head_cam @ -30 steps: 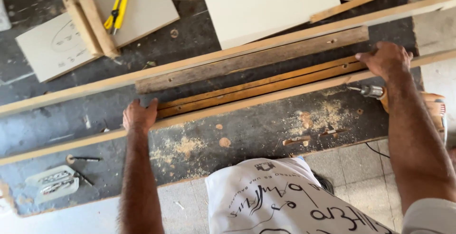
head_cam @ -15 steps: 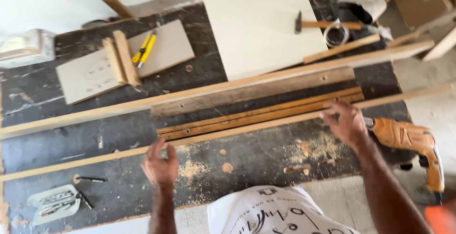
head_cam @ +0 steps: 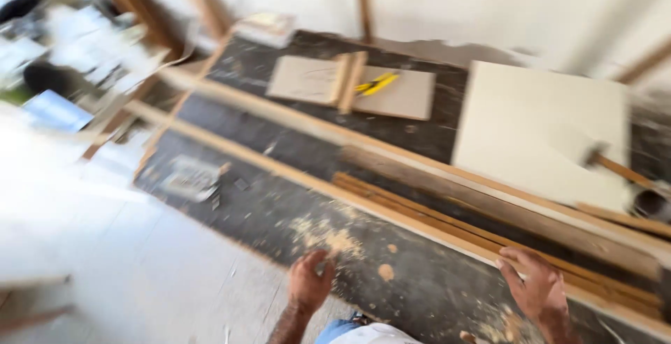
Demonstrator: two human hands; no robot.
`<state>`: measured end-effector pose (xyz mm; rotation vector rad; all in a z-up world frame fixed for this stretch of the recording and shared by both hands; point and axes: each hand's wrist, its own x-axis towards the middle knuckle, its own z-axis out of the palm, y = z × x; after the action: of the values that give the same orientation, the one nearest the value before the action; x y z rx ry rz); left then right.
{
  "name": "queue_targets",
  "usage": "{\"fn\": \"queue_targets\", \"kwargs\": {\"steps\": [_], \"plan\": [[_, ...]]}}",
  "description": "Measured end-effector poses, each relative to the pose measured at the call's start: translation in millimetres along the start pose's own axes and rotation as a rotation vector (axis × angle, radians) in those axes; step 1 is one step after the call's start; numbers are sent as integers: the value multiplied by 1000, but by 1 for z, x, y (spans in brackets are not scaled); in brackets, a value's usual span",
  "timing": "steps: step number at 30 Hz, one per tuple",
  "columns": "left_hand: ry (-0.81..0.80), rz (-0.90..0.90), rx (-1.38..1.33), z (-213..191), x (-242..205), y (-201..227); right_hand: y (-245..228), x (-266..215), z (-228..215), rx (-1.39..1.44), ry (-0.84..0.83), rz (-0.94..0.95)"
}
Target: Drilling holes into wooden planks and arranging them on a workbench
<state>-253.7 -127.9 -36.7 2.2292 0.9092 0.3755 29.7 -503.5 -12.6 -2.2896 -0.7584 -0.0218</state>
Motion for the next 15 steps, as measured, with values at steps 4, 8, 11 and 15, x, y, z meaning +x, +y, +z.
{"fn": "queue_targets", "kwargs": {"steps": [4,8,11,15], "plan": [[-85,-211,68,-22,-31,1,-40,14,37,-26,-66,-194],[-402,-235,109,-53,-44,36,-138,14,69,197,-345,-192],[-540,-59,171,-50,-46,34,-201,-4,117,323,-478,-354],[-439,261,250,-4,-59,-33,-296,-36,166,479,-818,-735]]}}
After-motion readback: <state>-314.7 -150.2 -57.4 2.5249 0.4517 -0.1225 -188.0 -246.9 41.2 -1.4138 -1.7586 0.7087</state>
